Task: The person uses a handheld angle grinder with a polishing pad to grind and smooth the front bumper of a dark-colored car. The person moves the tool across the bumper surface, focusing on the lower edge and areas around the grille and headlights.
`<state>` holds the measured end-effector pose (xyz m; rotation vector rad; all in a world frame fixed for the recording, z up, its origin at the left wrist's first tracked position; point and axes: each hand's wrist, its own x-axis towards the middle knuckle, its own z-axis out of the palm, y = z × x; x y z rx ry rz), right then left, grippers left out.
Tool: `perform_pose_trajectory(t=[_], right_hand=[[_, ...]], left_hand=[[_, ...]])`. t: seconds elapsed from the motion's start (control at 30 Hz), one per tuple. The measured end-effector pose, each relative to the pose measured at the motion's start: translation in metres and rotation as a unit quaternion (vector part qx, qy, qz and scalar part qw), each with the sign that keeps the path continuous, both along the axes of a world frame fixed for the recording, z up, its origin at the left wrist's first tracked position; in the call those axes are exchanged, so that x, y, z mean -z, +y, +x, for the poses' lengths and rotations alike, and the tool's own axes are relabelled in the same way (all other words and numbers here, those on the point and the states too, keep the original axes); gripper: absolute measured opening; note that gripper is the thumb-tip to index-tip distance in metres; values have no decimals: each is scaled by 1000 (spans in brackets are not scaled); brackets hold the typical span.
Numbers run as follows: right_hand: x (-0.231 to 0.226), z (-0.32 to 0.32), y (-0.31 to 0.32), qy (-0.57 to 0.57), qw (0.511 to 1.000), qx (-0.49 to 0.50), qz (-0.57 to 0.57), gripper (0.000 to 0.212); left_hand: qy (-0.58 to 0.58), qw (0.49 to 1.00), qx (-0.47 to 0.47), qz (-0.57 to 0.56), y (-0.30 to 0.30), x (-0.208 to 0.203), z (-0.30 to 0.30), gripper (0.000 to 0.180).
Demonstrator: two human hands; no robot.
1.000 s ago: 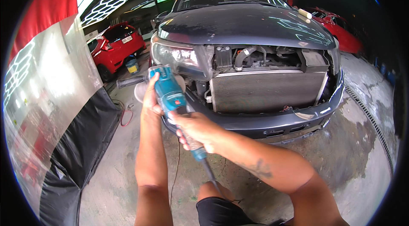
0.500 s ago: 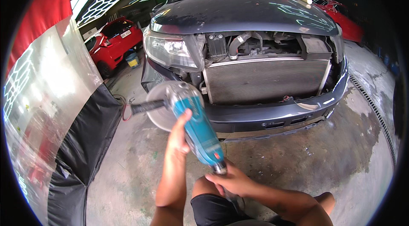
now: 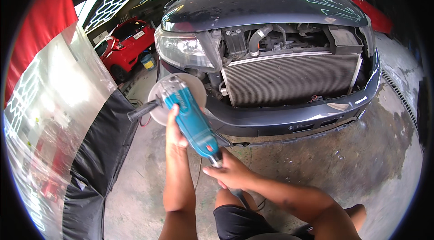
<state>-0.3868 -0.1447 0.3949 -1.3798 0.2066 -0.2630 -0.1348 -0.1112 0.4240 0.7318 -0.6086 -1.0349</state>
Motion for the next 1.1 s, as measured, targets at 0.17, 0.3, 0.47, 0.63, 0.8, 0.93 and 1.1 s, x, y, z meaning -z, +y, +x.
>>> perform_pose_trajectory(t=[0.17, 0.3, 0.47, 0.63, 0.8, 0.93, 1.1], right_hand=[[-14, 41, -10, 21, 994, 14, -103, 55], [41, 10, -4, 49, 958, 73, -271, 63], [74, -75, 24, 191, 939, 53, -282, 61], [93, -67, 32, 197, 931, 71, -299, 61], [47, 28, 2, 73, 956, 86, -270, 63], [43, 46, 0, 30, 966, 90, -242, 65], [115, -36, 28, 17, 995, 86, -41, 58]], left_hand=[[48, 992, 63, -100, -5, -3, 38, 78], [78, 986, 67, -134, 4, 51, 8, 85], [78, 974, 125, -171, 30, 142, -59, 109], [102, 968, 141, -182, 30, 162, -53, 114], [87, 973, 113, -181, 8, 78, 34, 100], [23, 991, 77, -111, 9, 35, 42, 91], [-38, 993, 112, 27, 15, 75, -39, 95]])
